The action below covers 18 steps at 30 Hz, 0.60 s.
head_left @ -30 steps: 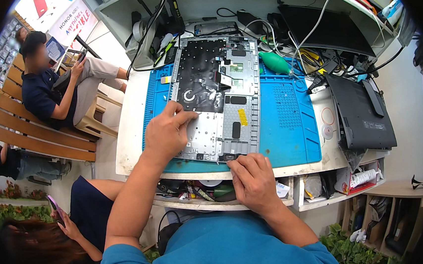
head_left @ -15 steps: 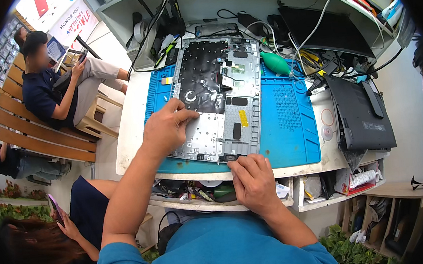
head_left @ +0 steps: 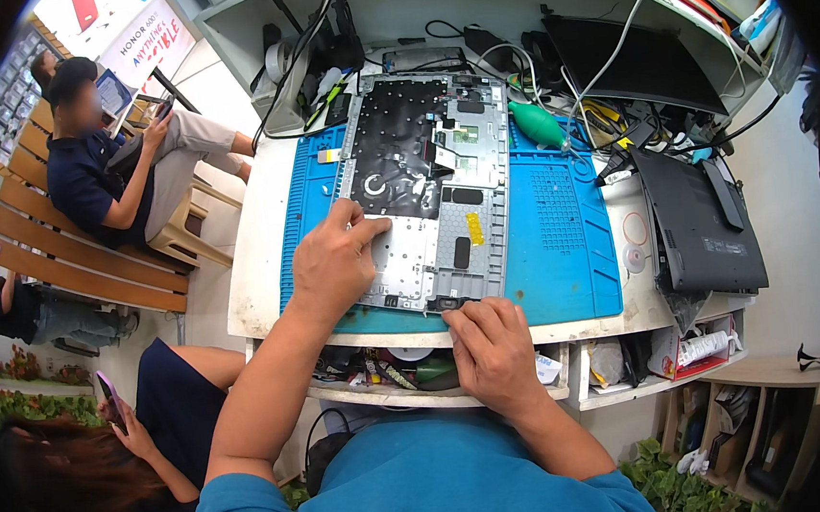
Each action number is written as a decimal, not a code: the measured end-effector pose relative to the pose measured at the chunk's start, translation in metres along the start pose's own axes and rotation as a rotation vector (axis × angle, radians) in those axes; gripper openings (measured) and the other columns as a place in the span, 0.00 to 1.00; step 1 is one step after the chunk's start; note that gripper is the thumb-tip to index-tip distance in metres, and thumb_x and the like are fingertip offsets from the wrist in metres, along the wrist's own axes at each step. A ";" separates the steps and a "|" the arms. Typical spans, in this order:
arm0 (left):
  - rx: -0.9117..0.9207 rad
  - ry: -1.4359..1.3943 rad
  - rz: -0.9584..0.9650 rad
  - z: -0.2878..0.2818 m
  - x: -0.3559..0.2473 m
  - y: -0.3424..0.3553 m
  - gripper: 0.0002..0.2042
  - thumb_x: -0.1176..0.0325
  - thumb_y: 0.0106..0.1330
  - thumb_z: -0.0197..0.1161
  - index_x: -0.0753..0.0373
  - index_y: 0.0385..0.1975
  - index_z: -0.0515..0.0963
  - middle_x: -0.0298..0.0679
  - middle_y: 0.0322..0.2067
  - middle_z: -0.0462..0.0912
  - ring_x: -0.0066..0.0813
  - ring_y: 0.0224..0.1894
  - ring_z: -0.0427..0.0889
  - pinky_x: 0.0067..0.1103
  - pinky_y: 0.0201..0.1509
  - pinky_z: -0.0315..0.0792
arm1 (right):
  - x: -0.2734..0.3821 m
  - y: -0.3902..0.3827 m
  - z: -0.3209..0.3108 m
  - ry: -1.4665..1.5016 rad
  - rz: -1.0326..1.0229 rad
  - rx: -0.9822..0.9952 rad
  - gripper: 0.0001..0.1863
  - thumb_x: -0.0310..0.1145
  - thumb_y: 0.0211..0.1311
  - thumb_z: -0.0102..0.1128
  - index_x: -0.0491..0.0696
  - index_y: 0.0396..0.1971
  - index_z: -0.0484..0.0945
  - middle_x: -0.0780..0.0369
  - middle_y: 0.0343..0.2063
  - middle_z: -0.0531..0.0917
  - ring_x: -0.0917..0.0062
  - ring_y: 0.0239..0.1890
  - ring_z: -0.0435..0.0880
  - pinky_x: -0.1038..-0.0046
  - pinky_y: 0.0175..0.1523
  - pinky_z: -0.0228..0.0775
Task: The person is working on the internal components of a disassembled laptop on a workbench, specifically manipulating a small ribbon cable and pressing down on the keyboard assembly structure by hand.
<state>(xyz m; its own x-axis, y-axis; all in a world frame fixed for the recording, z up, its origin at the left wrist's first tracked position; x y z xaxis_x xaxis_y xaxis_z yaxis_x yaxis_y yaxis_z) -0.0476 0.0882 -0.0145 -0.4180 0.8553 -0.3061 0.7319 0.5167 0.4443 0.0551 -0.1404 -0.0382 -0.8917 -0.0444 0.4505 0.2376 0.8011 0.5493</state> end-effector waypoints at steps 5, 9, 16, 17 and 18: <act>0.023 0.015 -0.158 0.005 -0.011 -0.004 0.12 0.75 0.69 0.73 0.50 0.47 0.95 0.41 0.44 0.86 0.47 0.37 0.91 0.37 0.41 0.86 | -0.001 0.000 0.001 -0.001 0.004 0.004 0.22 0.22 0.58 0.73 0.43 0.54 0.87 0.60 0.48 0.85 0.61 0.53 0.83 0.60 0.53 0.73; 0.007 -0.019 -0.067 0.001 -0.004 -0.002 0.11 0.75 0.70 0.72 0.51 0.47 0.95 0.41 0.44 0.86 0.48 0.36 0.92 0.38 0.41 0.87 | 0.000 0.000 -0.001 0.003 -0.009 0.001 0.22 0.22 0.58 0.73 0.43 0.54 0.87 0.60 0.48 0.85 0.62 0.53 0.83 0.60 0.53 0.73; 0.034 0.021 -0.187 0.006 -0.011 -0.004 0.11 0.74 0.69 0.74 0.50 0.47 0.95 0.41 0.43 0.86 0.47 0.38 0.91 0.36 0.41 0.86 | -0.001 -0.002 0.001 0.008 0.001 0.004 0.22 0.22 0.58 0.72 0.43 0.55 0.87 0.60 0.48 0.85 0.61 0.53 0.82 0.59 0.53 0.72; 0.036 0.025 -0.178 0.006 -0.010 -0.004 0.11 0.74 0.69 0.75 0.49 0.47 0.95 0.40 0.43 0.86 0.47 0.38 0.91 0.36 0.41 0.86 | -0.001 -0.002 0.001 0.008 0.000 0.005 0.22 0.22 0.58 0.72 0.43 0.55 0.87 0.60 0.48 0.85 0.61 0.53 0.82 0.59 0.53 0.72; 0.031 0.017 -0.144 0.005 -0.007 -0.003 0.11 0.74 0.69 0.75 0.49 0.47 0.95 0.40 0.43 0.86 0.47 0.38 0.91 0.36 0.42 0.86 | -0.001 -0.002 0.001 0.009 -0.002 0.005 0.22 0.22 0.58 0.72 0.43 0.55 0.87 0.60 0.48 0.85 0.61 0.53 0.82 0.59 0.53 0.72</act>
<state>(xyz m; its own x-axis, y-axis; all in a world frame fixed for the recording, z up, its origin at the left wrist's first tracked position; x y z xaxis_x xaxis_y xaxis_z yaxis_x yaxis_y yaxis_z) -0.0440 0.0803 -0.0179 -0.5291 0.7729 -0.3503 0.6798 0.6331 0.3702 0.0553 -0.1413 -0.0400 -0.8886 -0.0512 0.4558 0.2340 0.8041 0.5465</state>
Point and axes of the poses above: each hand's wrist, its own y-axis towards the middle knuckle, its own z-axis out of the palm, x = y × z, the point moved 5 cm from there along y, towards the middle knuckle
